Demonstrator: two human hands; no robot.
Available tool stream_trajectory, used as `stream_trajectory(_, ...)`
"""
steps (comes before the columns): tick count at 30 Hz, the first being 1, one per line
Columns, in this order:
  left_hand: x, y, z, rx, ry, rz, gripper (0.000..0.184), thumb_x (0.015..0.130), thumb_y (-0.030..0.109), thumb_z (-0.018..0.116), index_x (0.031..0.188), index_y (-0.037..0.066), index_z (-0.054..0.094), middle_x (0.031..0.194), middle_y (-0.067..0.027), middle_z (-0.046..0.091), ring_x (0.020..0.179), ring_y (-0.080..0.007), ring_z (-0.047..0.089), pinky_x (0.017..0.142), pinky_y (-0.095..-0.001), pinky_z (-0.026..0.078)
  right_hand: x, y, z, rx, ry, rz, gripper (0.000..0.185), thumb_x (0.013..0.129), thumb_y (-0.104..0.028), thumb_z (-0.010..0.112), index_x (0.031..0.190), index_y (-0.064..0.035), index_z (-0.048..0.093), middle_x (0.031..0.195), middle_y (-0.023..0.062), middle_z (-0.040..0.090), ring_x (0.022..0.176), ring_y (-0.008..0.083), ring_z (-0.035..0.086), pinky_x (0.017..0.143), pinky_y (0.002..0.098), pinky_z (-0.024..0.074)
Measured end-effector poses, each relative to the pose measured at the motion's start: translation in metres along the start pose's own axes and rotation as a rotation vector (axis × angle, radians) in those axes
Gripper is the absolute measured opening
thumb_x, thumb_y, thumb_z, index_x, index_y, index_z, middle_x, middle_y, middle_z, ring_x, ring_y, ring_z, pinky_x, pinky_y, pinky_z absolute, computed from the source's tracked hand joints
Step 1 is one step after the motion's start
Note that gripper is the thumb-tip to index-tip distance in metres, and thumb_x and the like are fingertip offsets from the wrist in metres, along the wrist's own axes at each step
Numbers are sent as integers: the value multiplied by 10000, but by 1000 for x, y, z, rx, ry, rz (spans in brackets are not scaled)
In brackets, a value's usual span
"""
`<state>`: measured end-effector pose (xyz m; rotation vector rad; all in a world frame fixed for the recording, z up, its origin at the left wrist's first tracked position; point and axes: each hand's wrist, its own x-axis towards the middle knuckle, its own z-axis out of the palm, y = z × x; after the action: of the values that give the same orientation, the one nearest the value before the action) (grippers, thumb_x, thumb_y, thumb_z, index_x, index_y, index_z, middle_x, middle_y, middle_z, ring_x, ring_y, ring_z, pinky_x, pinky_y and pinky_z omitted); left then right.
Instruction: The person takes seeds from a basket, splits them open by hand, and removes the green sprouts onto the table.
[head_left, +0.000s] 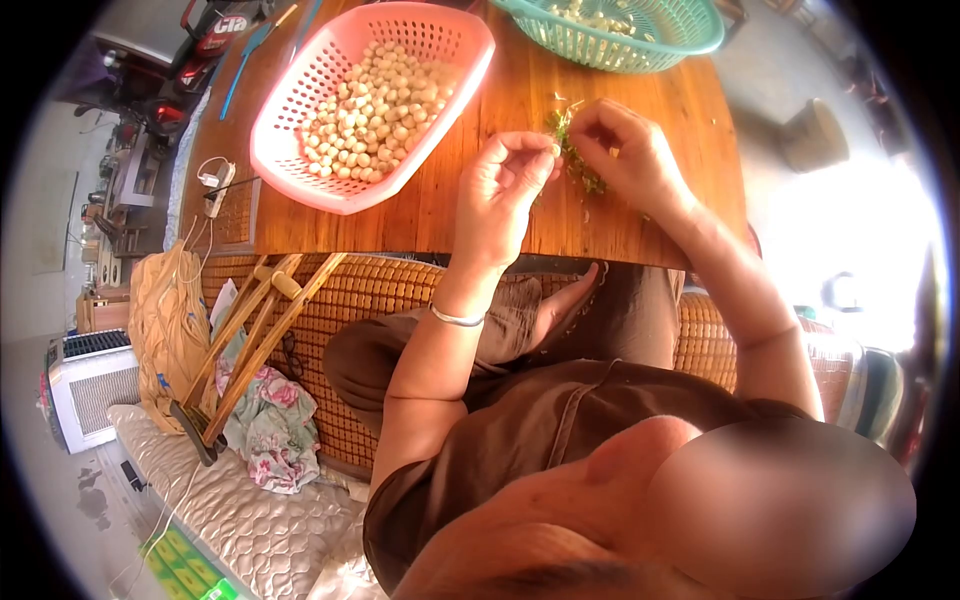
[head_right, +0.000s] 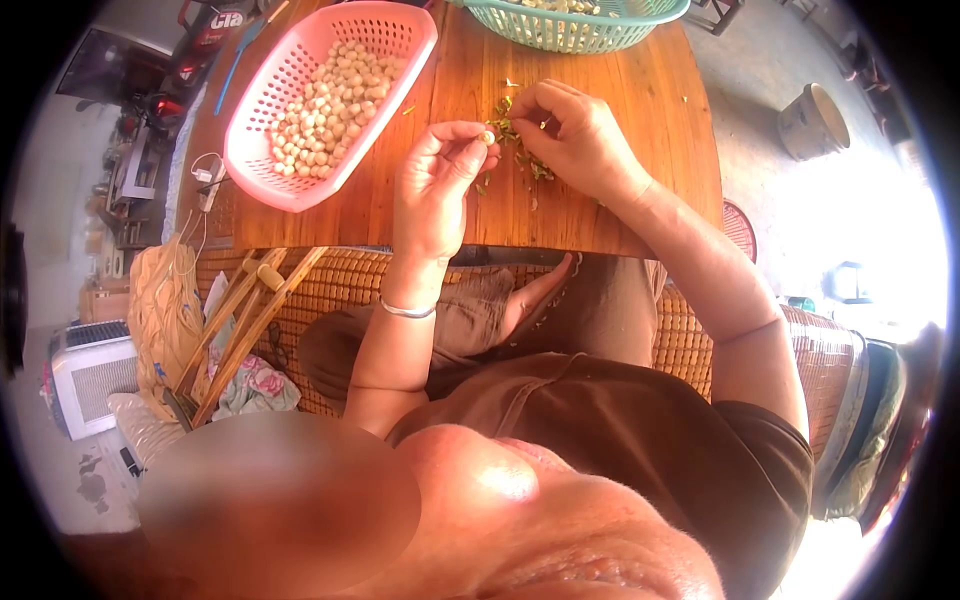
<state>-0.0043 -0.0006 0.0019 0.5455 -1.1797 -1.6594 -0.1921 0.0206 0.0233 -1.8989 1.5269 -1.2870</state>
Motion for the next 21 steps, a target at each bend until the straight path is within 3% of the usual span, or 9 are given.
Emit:
stream_trajectory(5, 0, -1, 0, 16, -2, 10, 128, 948, 63, 654, 1071, 38, 633, 993, -18, 674, 900, -80, 629, 837, -229, 518, -1, 0, 1, -35, -3, 48, 109, 869, -89, 683, 962, -36, 660, 806, 79, 677, 687, 170, 655, 609, 289, 514)
stream_trajectory(8, -1, -1, 0, 15, -7, 9, 121, 950, 53, 646, 1069, 34, 631, 998, -23, 672, 900, -83, 629, 834, -229, 517, 0, 3, 3, -73, 51, -69, 123, 866, -97, 683, 973, -39, 669, 792, 100, 685, 667, 206, 664, 617, 312, 530)
stream_trajectory(10, -1, -1, 0, 38, 2, 12, 136, 950, 32, 625, 1086, 19, 630, 1017, -52, 672, 911, -120, 643, 842, -273, 534, -2, 3, 4, -84, 21, -1, 119, 869, -73, 677, 987, -63, 687, 770, 56, 688, 636, 118, 624, 592, 275, 505)
stream_trajectory(11, -1, 0, 1, 41, 4, 5, 135, 952, 23, 615, 1087, 18, 626, 1026, -55, 669, 903, -122, 644, 834, -269, 535, -2, 2, 3, -108, 34, -10, 134, 855, -79, 691, 988, -64, 697, 735, 56, 679, 594, 117, 612, 567, 275, 501)
stream_trajectory(14, -1, 0, 3, 78, 13, 19, 130, 952, 36, 622, 1082, 23, 625, 1030, -55, 667, 902, -126, 643, 829, -269, 535, 2, 6, 1, -143, 95, -213, 112, 828, -80, 708, 935, -53, 689, 791, 67, 671, 701, 195, 650, 573, 307, 514)
stream_trajectory(17, -3, 1, 3, 84, 10, 9, 130, 954, 57, 632, 1081, 28, 629, 1035, -46, 666, 900, -120, 638, 832, -266, 528, 1, 6, -3, -173, 37, -214, 89, 810, -56, 697, 893, -38, 671, 877, 107, 670, 799, 289, 647, 676, 369, 542)
stream_trajectory(20, -4, 2, 4, 98, 10, 4, 129, 954, 61, 632, 1080, 30, 629, 1032, -41, 666, 899, -117, 636, 828, -262, 525, 0, 8, -1, -161, 78, -208, 105, 809, -49, 686, 909, -32, 661, 881, 119, 670, 806, 300, 650, 707, 387, 539)
stream_trajectory(21, -4, 2, 4, 107, 15, 6, 126, 956, 63, 631, 1078, 31, 630, 1029, -38, 665, 896, -112, 634, 825, -260, 523, 2, 6, -2, -197, 106, -294, 118, 813, -44, 673, 929, -32, 653, 869, 124, 669, 822, 308, 654, 697, 390, 539)
